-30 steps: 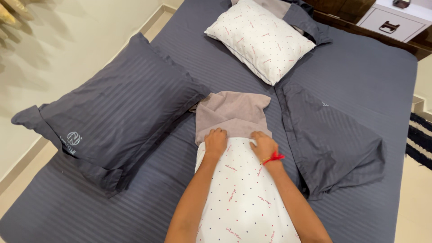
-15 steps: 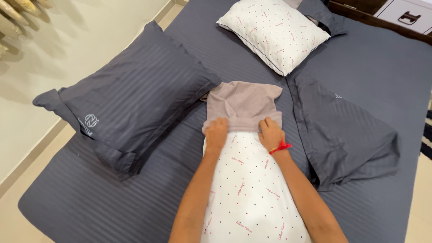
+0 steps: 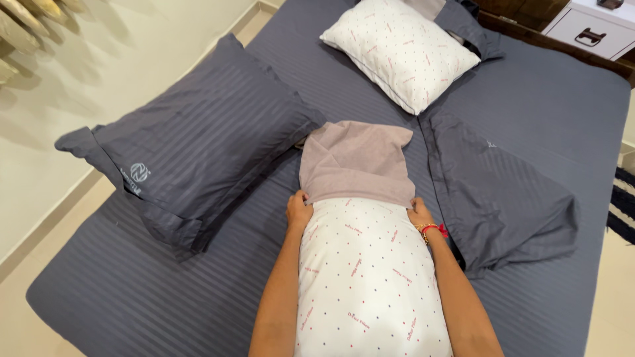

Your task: The person removes a pillow from its old cover, takes a fresh pillowcase, and slides the pillow inside, pulling the fabric taut to smooth it.

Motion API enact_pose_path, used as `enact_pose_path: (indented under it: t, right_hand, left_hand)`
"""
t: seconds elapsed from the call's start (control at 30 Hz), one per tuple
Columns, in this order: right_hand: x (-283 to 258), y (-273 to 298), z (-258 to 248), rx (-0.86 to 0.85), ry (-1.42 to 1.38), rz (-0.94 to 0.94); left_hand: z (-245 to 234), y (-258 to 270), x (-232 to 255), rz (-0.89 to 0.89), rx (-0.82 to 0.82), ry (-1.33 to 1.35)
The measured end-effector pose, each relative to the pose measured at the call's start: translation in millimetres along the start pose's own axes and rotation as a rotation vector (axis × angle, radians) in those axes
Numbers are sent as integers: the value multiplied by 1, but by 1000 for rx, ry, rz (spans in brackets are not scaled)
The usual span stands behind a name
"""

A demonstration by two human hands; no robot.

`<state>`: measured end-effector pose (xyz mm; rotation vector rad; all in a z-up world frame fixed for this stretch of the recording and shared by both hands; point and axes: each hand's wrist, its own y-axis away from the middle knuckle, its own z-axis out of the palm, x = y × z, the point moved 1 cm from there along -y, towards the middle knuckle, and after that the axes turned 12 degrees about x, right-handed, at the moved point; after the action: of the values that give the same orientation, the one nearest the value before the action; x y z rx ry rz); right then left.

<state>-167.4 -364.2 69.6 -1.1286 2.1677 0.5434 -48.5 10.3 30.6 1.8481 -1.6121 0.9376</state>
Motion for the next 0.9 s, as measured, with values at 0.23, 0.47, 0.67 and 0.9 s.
enact_pose_path:
  t: [0.23, 0.47, 0.67, 0.9]
  right_hand:
    - [2, 8, -6, -171, -359, -167]
    - [-18, 9, -24, -115, 408, -324]
    - [-122, 33, -19, 124, 154, -715]
    - [-164, 60, 3, 204, 388, -673]
  left_hand:
    - [-58, 17, 24, 223, -148, -38]
    - [-110, 34, 93, 473, 67, -201]
    - [-62, 21, 140, 744, 320, -331]
    - [-68, 46, 125, 795, 281, -476]
